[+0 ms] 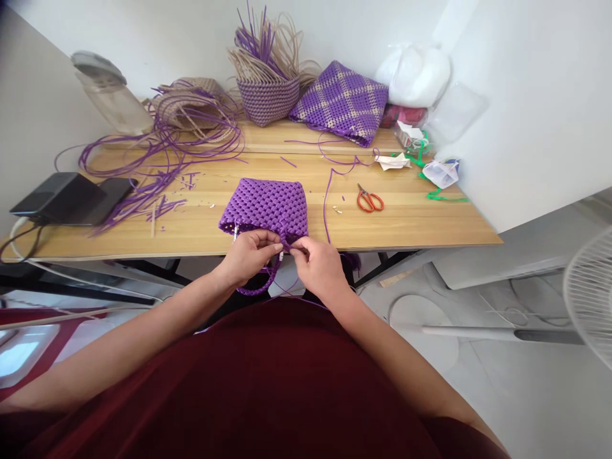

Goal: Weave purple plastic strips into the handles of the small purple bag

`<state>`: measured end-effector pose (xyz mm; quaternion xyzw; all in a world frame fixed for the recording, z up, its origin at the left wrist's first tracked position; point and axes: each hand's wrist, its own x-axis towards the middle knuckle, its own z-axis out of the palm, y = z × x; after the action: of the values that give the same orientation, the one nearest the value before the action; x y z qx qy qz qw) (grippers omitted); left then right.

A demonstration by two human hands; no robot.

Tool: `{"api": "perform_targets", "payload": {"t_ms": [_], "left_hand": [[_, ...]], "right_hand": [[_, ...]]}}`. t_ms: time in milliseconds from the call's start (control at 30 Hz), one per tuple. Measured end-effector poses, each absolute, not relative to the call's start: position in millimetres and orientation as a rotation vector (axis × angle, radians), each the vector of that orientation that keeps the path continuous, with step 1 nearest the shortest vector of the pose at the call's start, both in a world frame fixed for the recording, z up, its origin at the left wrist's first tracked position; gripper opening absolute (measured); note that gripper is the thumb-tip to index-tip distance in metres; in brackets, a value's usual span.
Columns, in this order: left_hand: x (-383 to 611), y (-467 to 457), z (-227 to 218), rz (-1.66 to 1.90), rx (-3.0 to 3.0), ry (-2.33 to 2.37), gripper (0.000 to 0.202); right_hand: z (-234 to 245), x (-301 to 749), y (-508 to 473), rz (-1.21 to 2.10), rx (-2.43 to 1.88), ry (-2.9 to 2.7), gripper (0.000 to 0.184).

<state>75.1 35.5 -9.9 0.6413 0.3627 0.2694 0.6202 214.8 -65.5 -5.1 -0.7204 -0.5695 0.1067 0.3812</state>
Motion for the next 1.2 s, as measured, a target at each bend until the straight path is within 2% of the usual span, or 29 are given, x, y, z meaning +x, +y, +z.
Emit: {"api": "perform_targets", "payload": {"t_ms": [67,200,333,500,700,900,1000,1200], "left_hand": [[74.8,35.1,-10.9,0.630,1.466,0.832,0.017],[75.8,32.3,-11.1,0.646,1.410,0.815,0.017],[75.6,29.4,-8.8,0.656,1.332,0.806,0.017],[74.3,27.7,-3.0,0.612,1.199,0.860,0.015],[74.4,28.7,-0.9,0.590,1.160,0.901,0.013],[75.9,29.1,-1.2,0.589,1.124,0.920,0.013],[76.3,28.7,-0.9,0.599,1.106,0.913,0.013],[75.7,27.4,2.6,0.579,1.076,0.924,0.012]], "right_hand": [[-2.7,213.9,-66.2,0.245,-1.845,-1.465,0.009],[-2.8,209.0,-65.5,0.390,-1.735,-1.374,0.018],[-6.6,206.4,-62.4,0.438,-1.687,-1.309,0.018],[-11.2,207.4,-61.9,0.327,-1.737,-1.335,0.014],[-8.0,205.9,-70.1,0.021,-1.783,-1.406,0.009],[0.6,206.1,-76.6,-0.016,-1.810,-1.495,0.013],[0.0,207.7,-76.5,0.078,-1.808,-1.404,0.013],[-7.0,205.7,-68.2,0.498,-1.703,-1.254,0.027]]}}
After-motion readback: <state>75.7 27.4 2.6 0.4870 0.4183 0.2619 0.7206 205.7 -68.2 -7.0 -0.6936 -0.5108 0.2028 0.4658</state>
